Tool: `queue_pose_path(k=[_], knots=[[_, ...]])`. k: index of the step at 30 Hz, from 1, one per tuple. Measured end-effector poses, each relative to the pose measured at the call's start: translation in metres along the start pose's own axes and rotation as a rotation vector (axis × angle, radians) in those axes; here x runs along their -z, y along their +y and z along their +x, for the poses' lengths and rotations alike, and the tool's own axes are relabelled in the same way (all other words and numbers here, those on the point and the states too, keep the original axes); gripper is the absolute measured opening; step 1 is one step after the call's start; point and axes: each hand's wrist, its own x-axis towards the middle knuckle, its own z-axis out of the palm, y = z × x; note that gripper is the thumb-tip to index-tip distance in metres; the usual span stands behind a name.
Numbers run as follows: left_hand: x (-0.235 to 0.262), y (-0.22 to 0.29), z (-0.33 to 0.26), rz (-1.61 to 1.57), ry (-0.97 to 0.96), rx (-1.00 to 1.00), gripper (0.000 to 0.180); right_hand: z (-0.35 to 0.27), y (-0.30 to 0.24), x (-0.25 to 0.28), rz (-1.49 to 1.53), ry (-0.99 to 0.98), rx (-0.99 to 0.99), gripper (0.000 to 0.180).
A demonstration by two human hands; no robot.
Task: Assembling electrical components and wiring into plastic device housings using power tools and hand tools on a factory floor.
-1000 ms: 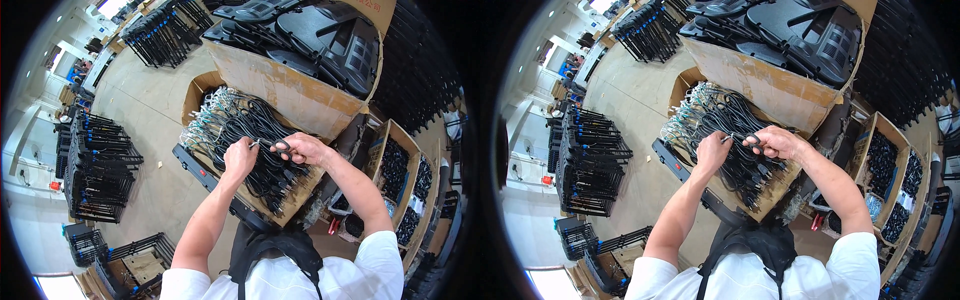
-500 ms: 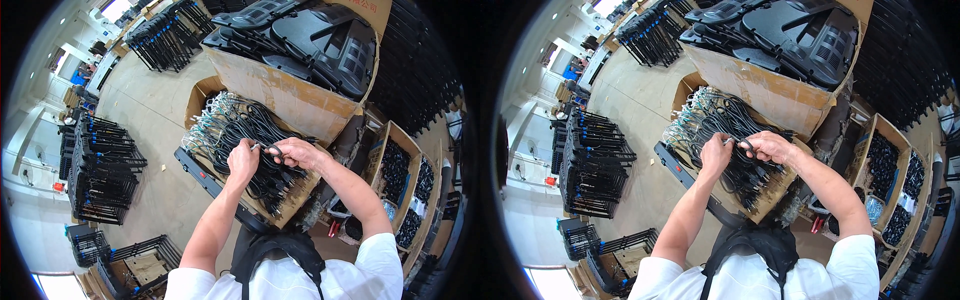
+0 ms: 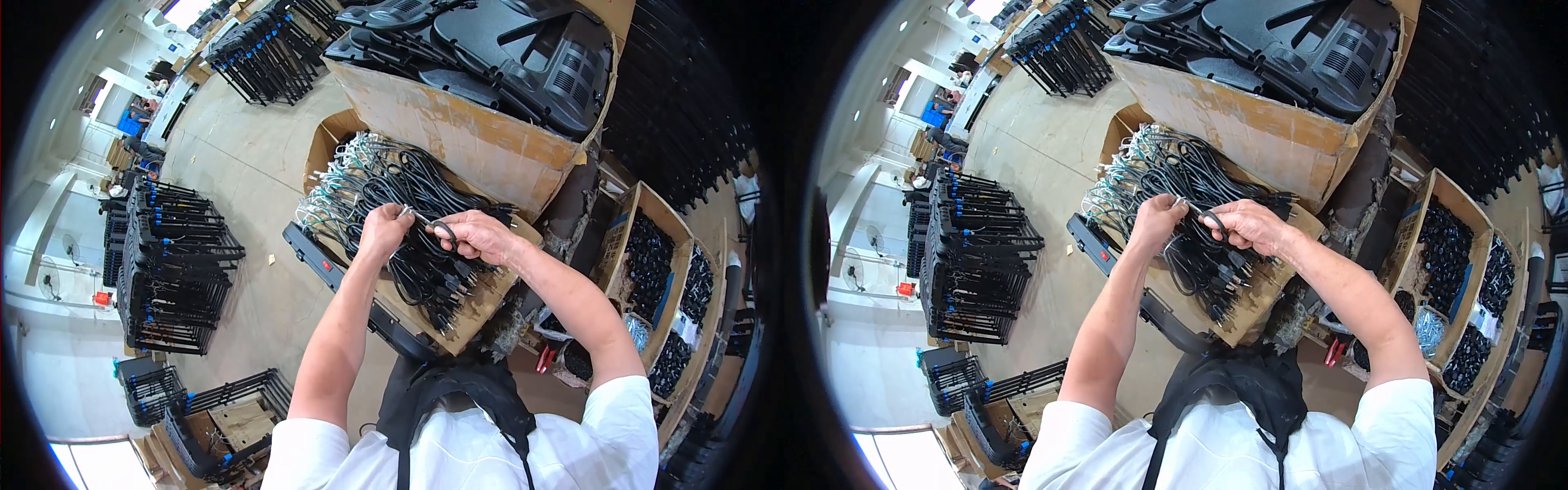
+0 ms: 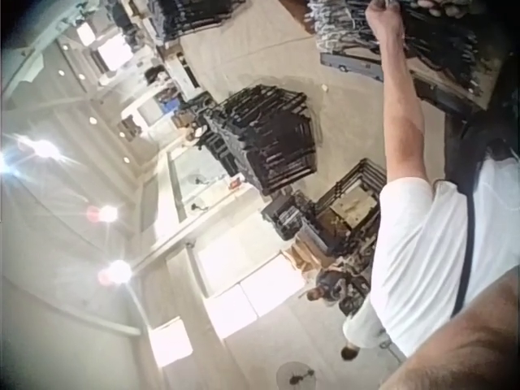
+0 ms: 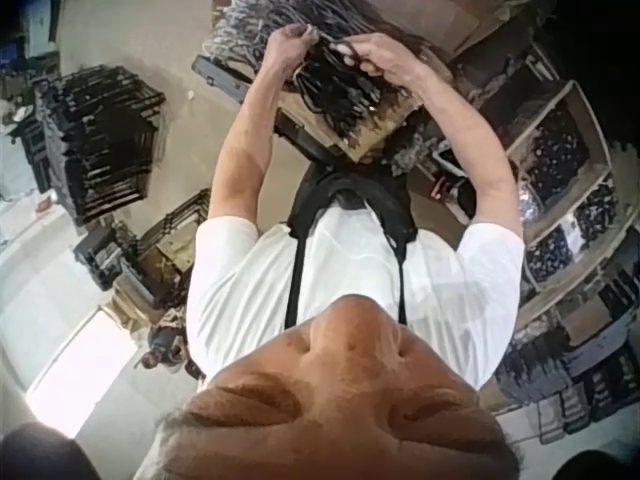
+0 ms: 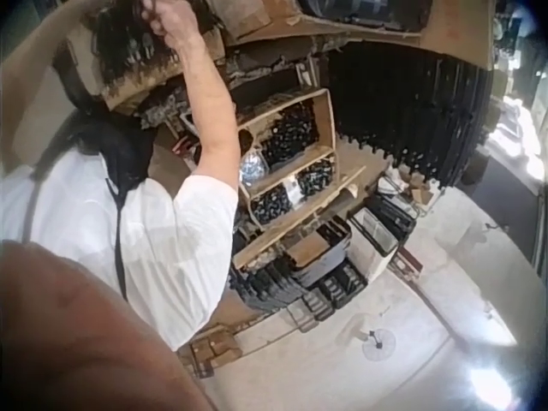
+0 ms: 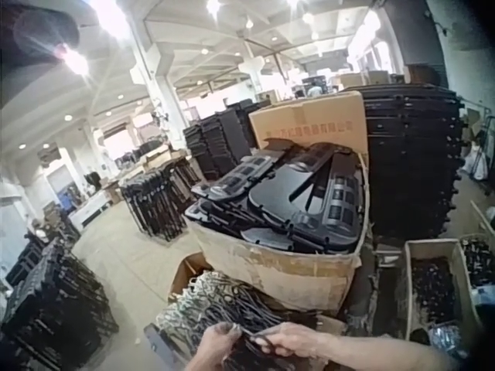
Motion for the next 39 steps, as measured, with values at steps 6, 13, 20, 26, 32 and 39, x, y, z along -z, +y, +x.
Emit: queue_pose_path(k=[6, 13, 20, 26, 32, 39], knots=[[0.004, -0.019, 0.005, -0.223, -0.124, 0.012, 0.016, -0.005, -0.009, -0.010, 0.016, 0.039, -0.010, 0.039], [0.014, -0.032, -0.008, -0.314, -0.301, 0.001, 0.013, -0.002, -0.026, 0.006, 0.301, 0.042, 0.394, 0.032], [0.125, 0.028, -0.041, -0.704, -0.001, -0.198, 0.021, -0.052, -0.036, -0.014, -0.174, 0.148, 0.223, 0.041], [0.133, 0.020, -0.058, 0.053, 0.163, -0.138, 0.018, -0.066, 0.001, -0.042, -0.105, 0.107, 0.128, 0.040], [0.045, -0.033, -0.056, 0.914, 0.019, -0.214, 0.025, -0.060, 0.029, -0.055, -0.207, 0.104, 0.070, 0.042], [0.016, -0.045, -0.065, 0.987, 0.102, -0.173, 0.024, -0.059, 0.050, -0.062, -0.300, 0.143, 0.050, 0.041]])
